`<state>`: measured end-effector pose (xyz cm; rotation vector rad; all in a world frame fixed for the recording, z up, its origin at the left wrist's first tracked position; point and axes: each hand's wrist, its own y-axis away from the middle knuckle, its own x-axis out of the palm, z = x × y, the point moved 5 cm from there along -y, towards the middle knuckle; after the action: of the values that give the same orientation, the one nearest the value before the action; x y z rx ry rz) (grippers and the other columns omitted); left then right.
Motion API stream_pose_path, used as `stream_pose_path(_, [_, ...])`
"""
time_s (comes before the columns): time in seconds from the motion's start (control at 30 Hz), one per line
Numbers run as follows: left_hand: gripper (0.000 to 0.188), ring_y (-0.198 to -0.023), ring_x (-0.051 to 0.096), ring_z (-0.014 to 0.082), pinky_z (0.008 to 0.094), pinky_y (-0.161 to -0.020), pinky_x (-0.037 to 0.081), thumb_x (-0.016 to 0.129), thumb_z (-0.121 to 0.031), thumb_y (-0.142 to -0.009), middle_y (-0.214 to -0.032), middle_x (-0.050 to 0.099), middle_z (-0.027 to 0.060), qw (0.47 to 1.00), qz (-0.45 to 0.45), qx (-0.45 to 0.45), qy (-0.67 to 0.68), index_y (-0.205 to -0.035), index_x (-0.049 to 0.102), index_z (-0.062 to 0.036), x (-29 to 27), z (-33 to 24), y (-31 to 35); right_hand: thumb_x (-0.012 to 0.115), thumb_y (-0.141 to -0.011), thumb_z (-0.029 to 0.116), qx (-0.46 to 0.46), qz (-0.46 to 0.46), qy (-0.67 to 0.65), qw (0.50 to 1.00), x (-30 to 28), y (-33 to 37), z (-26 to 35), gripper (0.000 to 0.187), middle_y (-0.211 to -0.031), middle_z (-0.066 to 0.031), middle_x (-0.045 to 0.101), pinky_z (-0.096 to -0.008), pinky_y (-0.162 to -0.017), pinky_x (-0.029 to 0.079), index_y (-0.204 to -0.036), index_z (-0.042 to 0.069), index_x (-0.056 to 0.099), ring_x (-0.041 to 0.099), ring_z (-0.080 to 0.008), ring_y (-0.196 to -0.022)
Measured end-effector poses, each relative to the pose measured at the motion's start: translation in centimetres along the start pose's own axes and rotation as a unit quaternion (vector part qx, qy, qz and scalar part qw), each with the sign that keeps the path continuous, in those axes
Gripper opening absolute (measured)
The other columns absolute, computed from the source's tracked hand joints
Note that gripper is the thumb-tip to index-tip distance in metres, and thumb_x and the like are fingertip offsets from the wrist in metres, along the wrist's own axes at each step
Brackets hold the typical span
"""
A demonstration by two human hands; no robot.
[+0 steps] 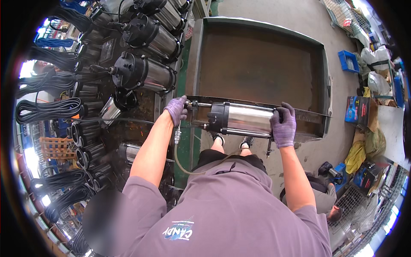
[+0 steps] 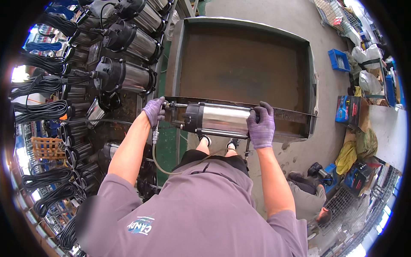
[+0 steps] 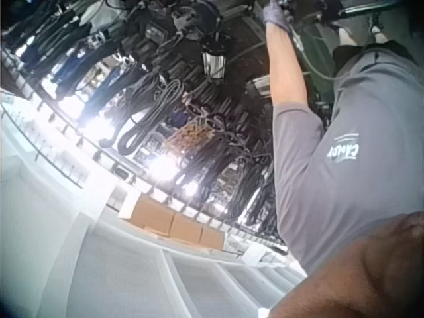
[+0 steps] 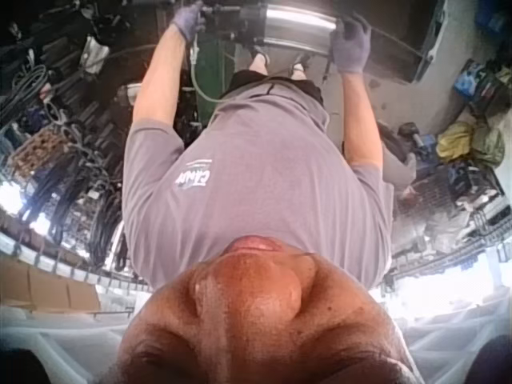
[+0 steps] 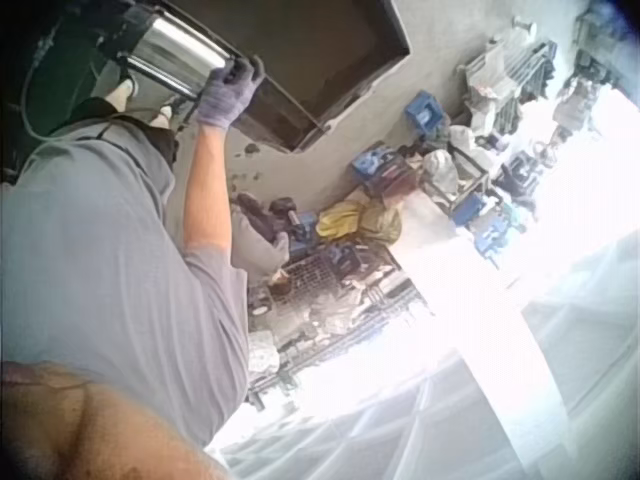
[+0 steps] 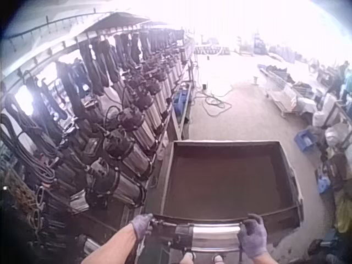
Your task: The operator is submerging industrial water pumps into a testing tank to check for leaks or functionality.
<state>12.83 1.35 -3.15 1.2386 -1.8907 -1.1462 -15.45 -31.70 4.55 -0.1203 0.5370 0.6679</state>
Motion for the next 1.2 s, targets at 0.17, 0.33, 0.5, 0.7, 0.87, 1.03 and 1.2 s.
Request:
stream_pose_path(0.17, [0.025,-0.044,0.035,0.0079,0.0254,-0.038,0.029,0.05,-0.036,-0.108,-0.075,0.058,0.0003,0.999,0.037,0.018,-0.014,-0.098,0.057,-0.0148,-0.6,0.6,-1.2,0.069,-0.09,0.009,0.024,0.014,-0.015,1.0,0.1,-0.1,-0.5,0.014,-0.129,-0.0135,0.059,-0.0335,-0.081,0.056,-0.102,0.001,0.069,0.066,-0.021,-0.092])
stream_pose_path(0.33, [0.022,-0.049,0.044,0.0153,0.034,-0.043,0.038,0.054,-0.037,-0.105,-0.073,0.056,0.0003,0.98,0.014,0.064,-0.187,-0.095,0.057,-0.0172,-2.2,1.9,-5.8,0.063,-0.09,0.009,-0.123,-0.02,0.12,0.985,-0.6,0.2,1.4,0.018,-0.127,-0.0173,0.06,-0.0404,-0.101,0.049,-0.105,0.001,0.068,0.061,-0.0342,-0.115])
stream_pose_path(0.5, [0.024,-0.045,0.04,0.0126,0.0312,-0.04,0.031,0.048,-0.034,-0.106,-0.064,0.053,-0.0009,0.999,0.029,-0.024,-0.033,-0.09,0.056,-0.0179,-0.5,2.7,-4.5,0.06,-0.092,0.005,-0.103,-0.022,0.093,0.99,0.0,0.1,1.5,0.013,-0.13,-0.0134,0.056,-0.035,-0.096,0.05,-0.103,0.0,0.065,0.061,-0.0255,-0.108])
stream_pose_path(0.7, [0.027,-0.045,0.04,0.0116,0.03,-0.039,0.03,0.046,-0.034,-0.106,-0.063,0.052,-0.0017,0.998,0.007,-0.013,-0.062,-0.089,0.054,-0.0154,0.9,1.0,-1.0,0.061,-0.092,0.005,-0.051,-0.018,0.062,0.997,-0.1,0.3,1.3,0.01,-0.131,-0.0123,0.057,-0.032,-0.088,0.051,-0.1,0.001,0.066,0.061,-0.0217,-0.1])
stream_pose_path(0.87, [0.028,-0.043,0.04,0.014,0.032,-0.039,0.032,0.049,-0.04,-0.105,-0.062,0.051,0.0005,0.995,-0.008,-0.045,-0.083,-0.089,0.057,-0.0182,0.6,1.0,-1.3,0.063,-0.09,0.008,-0.085,-0.025,0.119,0.989,-0.4,0.3,2.0,0.015,-0.132,-0.0175,0.058,-0.0398,-0.094,0.052,-0.103,0.002,0.068,0.063,-0.034,-0.109])
stream_pose_path(1.03, [0.029,-0.044,0.038,0.0089,0.0265,-0.039,0.029,0.049,-0.039,-0.108,-0.065,0.055,-0.0011,0.999,-0.012,0.01,-0.048,-0.092,0.058,-0.0165,0.6,0.8,-1.2,0.067,-0.09,0.012,-0.07,-0.031,0.134,0.988,-0.6,0.0,1.2,0.013,-0.128,-0.014,0.06,-0.0404,-0.082,0.055,-0.101,0.005,0.068,0.068,-0.0309,-0.092])
stream_pose_path(1.2, [0.025,-0.044,0.037,0.007,0.0246,-0.038,0.028,0.062,-0.042,-0.102,-0.07,0.057,-0.0016,1.0,0.002,0.007,0.027,-0.097,0.06,-0.0172,-0.3,-0.7,2.1,0.067,-0.092,0.015,-0.065,0.011,0.089,0.994,-0.6,0.0,0.9,0.019,-0.132,-0.016,0.055,-0.0381,-0.081,0.058,-0.107,0.003,0.066,0.068,-0.0316,-0.092])
